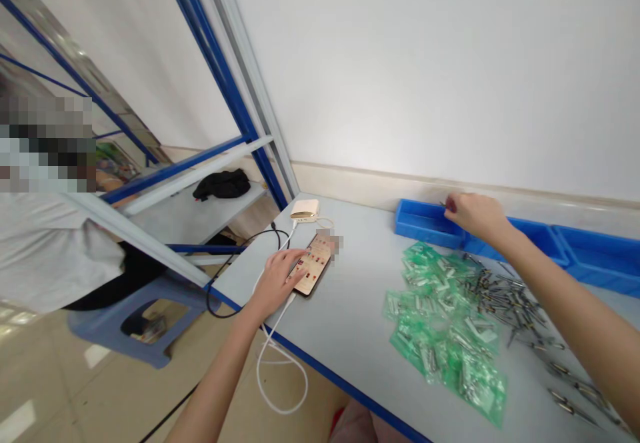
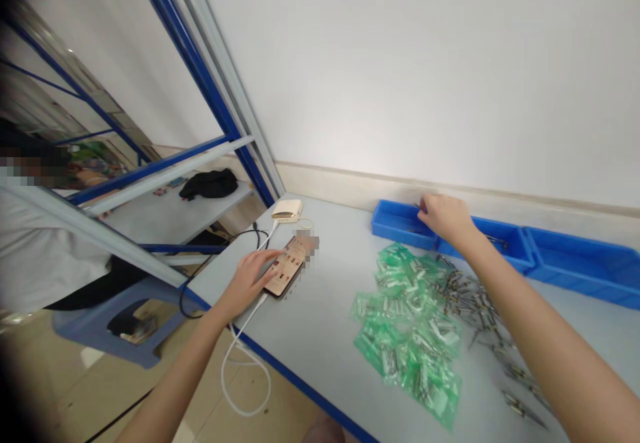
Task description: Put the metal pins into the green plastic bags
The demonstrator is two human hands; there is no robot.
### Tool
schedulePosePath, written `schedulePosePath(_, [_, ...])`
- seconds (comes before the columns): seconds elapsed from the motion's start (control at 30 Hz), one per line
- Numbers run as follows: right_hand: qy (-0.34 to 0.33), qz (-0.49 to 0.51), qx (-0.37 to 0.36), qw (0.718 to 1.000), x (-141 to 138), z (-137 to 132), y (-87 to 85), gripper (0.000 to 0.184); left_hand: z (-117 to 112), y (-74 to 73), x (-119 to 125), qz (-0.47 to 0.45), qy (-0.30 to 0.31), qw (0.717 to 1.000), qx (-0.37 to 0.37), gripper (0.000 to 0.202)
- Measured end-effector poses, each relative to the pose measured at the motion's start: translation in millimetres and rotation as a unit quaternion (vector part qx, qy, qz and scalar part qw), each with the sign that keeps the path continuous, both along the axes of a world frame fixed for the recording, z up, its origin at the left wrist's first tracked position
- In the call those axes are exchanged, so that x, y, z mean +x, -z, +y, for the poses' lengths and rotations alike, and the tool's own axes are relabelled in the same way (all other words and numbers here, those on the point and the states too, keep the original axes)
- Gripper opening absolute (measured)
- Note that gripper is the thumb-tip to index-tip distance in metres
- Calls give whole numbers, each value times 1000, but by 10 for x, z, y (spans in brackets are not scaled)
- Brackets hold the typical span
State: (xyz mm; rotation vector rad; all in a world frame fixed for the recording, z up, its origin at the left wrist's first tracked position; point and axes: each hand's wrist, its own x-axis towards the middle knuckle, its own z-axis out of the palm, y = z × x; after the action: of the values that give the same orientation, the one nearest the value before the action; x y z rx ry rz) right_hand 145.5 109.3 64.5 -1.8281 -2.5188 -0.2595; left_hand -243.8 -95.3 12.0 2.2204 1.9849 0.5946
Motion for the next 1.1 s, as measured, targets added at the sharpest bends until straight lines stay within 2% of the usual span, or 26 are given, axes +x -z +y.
schedulePosePath(0.07, [-7, 3, 35, 999, 242, -127, -46, 30, 61, -6, 3, 11, 17, 1000, -7, 42])
schedulePosePath(0.13, [30, -20, 57, 998, 515, -266, -38, 30, 110, -3, 3, 24, 34, 999, -13, 42])
schedulePosePath(0.27, [67, -64, 69, 993, 1008, -487, 85, 28, 160, 31, 3, 38, 45, 998, -17, 44])
schedulePosePath(0.37, [73, -60, 74, 993, 1227, -557, 179, 30, 167, 47, 16, 46, 39, 998, -2, 45])
schedulePosePath(0.47, [74, -37, 64, 994, 1293, -559, 239, 33, 153, 20, 43, 51, 28, 998, 23, 45])
schedulePosePath(0.63, [76, 15, 37, 996, 1199, -503, 274, 35, 82, -95, 94, 53, 9, 997, 62, 46])
schedulePosePath(0.73, [81, 57, 37, 994, 1119, -499, 229, 32, 43, -130, 126, 43, 15, 996, 79, 47])
schedulePosePath(0.83, [79, 73, 58, 993, 1099, -594, 114, 31, 54, -115, 196, 25, 33, 995, 96, 46])
schedulePosePath(0.93, [75, 130, 45, 988, 1160, -871, -20, 29, 105, -95, 377, 5, 72, 992, 107, 45])
schedulePosePath(1.03, [34, 170, -66, 983, 1259, -1341, -82, 23, 148, -104, 700, -12, 121, 988, 94, 46])
schedulePosePath(1.1, [-7, 175, -135, 975, 1318, -1693, -50, 18, 177, -122, 974, -25, 154, 985, 78, 44])
